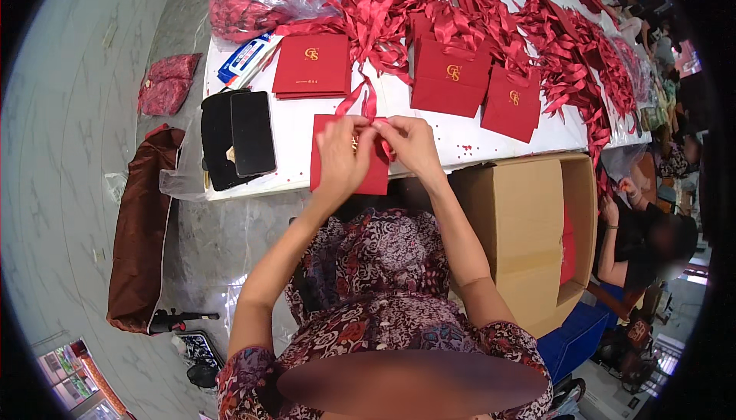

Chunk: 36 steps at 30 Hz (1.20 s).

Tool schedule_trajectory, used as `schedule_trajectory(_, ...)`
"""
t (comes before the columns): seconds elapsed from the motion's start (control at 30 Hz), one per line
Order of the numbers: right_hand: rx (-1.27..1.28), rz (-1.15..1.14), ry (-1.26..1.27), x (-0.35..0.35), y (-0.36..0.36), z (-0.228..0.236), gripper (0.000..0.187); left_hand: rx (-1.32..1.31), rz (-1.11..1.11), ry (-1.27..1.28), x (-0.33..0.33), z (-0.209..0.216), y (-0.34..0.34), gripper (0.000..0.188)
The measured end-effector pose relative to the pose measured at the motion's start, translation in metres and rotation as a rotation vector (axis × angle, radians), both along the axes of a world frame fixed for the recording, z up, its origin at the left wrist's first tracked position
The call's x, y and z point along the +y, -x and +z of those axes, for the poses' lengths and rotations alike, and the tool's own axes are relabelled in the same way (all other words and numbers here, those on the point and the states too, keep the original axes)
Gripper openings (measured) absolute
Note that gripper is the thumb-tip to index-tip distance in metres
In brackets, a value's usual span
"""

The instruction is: Tying red ribbons onto small red gift bags.

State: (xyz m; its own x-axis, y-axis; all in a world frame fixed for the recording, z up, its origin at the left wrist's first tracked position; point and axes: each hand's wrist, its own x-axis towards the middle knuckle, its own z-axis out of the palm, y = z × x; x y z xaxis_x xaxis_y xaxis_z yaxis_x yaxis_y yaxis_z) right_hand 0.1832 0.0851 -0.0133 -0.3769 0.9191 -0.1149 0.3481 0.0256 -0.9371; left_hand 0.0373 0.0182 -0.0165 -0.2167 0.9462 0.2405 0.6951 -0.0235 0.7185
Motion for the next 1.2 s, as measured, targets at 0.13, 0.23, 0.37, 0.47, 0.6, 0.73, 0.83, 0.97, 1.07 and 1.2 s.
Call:
schedule_trajectory(0.13, 0.165, -0.019, 0.116, 0.008, 0.015, -0.002, 0.027, -0.794, -0.102, 0.040, -0.011, -0.004, -0.024, 0.041)
schedule_trajectory(0.23, 0.357, -0.003, 0.221, 0.009, 0.026, -0.003, 0.024, -1.003, -0.160, -0.001, -0.010, -0.024, -0.022, 0.048)
schedule_trajectory(0.37, 0.273, 0.058, 0.443, 0.012, 0.021, 0.012, 0.024, -1.152, -0.183, 0.173, -0.019, -0.023, -0.013, 0.040)
schedule_trajectory(0.47, 0.274, -0.087, 0.247, 0.021, 0.017, -0.010, 0.024, -0.985, -0.165, 0.457, -0.026, -0.005, -0.001, 0.032)
schedule_trajectory(0.6, 0.054, -0.143, -0.083, 0.035, 0.005, -0.033, 0.032, -0.821, -0.241, 0.461, -0.035, -0.002, 0.018, 0.019)
schedule_trajectory(0.73, -0.075, -0.188, -0.058, 0.027, 0.001, -0.025, 0.035, -0.836, -0.136, 0.455, -0.039, -0.006, 0.032, 0.025)
schedule_trajectory(0.83, -0.315, -0.264, -0.406, 0.009, 0.002, -0.012, 0.042, -0.902, -0.073, 0.423, -0.034, -0.009, 0.036, 0.025)
schedule_trajectory(0.97, -0.401, -0.332, -0.560, -0.007, -0.004, 0.003, 0.047, -1.004, 0.004, 0.340, -0.026, -0.009, 0.038, 0.019)
schedule_trajectory(1.07, -0.377, -0.372, -0.604, -0.014, -0.008, 0.019, 0.038, -1.013, 0.019, 0.331, -0.023, -0.015, 0.044, 0.018)
schedule_trajectory(1.2, -0.067, -0.024, -0.628, -0.029, 0.005, 0.021, 0.032, -1.089, -0.048, 0.358, -0.020, -0.020, 0.041, 0.016)
